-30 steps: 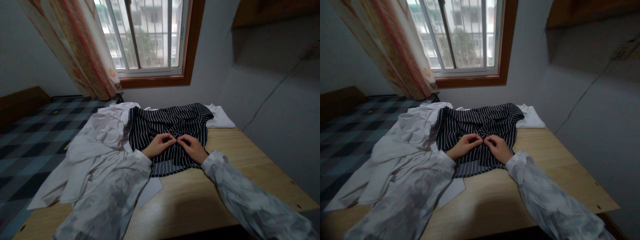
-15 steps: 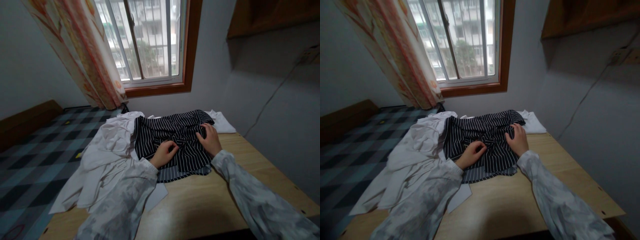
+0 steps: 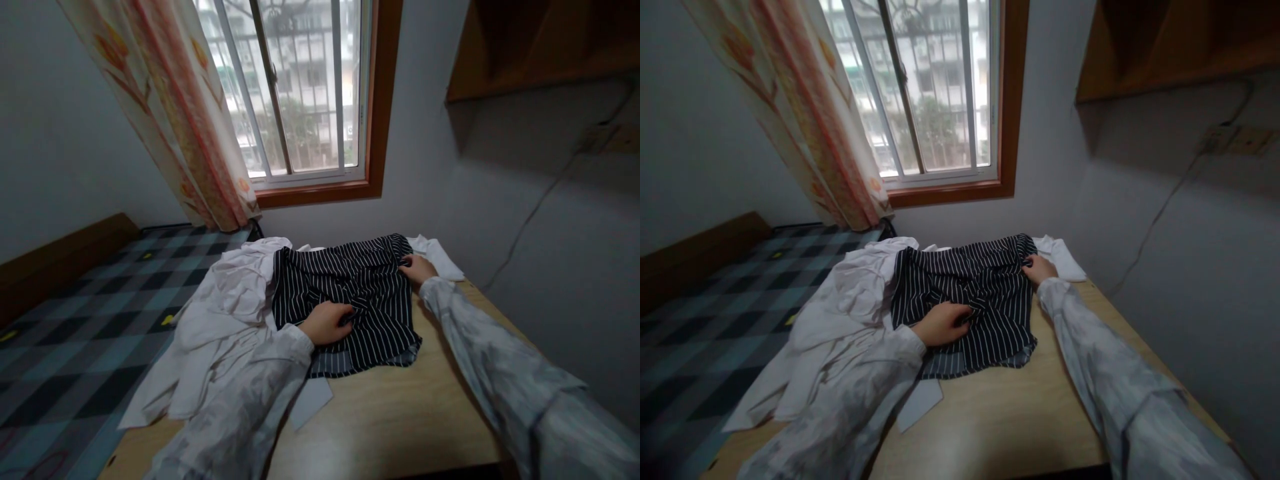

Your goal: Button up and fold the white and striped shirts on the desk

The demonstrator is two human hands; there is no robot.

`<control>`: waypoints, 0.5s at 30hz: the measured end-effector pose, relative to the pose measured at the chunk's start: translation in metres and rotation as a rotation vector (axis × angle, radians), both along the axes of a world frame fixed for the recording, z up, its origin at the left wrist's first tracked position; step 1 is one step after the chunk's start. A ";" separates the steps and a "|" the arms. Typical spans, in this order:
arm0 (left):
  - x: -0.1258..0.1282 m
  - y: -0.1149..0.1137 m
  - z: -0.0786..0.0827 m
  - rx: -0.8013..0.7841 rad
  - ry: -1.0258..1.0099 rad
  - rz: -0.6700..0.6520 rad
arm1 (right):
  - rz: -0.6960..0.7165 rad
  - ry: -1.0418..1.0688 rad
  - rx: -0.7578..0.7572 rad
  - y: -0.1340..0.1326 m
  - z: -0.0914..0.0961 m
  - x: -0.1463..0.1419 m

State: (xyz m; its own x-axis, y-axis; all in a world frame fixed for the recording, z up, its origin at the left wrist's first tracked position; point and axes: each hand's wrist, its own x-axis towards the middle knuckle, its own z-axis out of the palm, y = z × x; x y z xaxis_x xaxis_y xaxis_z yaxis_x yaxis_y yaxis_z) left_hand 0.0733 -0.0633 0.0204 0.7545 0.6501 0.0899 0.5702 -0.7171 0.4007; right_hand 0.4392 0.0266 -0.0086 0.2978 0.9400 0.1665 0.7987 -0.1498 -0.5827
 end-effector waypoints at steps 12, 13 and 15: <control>0.025 0.075 0.042 -0.636 -0.436 0.428 | 0.724 0.279 0.439 -0.066 0.020 -0.088; 0.032 0.081 0.038 -0.670 -0.440 0.445 | 0.781 0.285 0.422 -0.074 0.021 -0.100; 0.043 0.089 0.031 -0.630 -0.432 0.434 | 0.893 0.281 0.383 -0.088 0.024 -0.118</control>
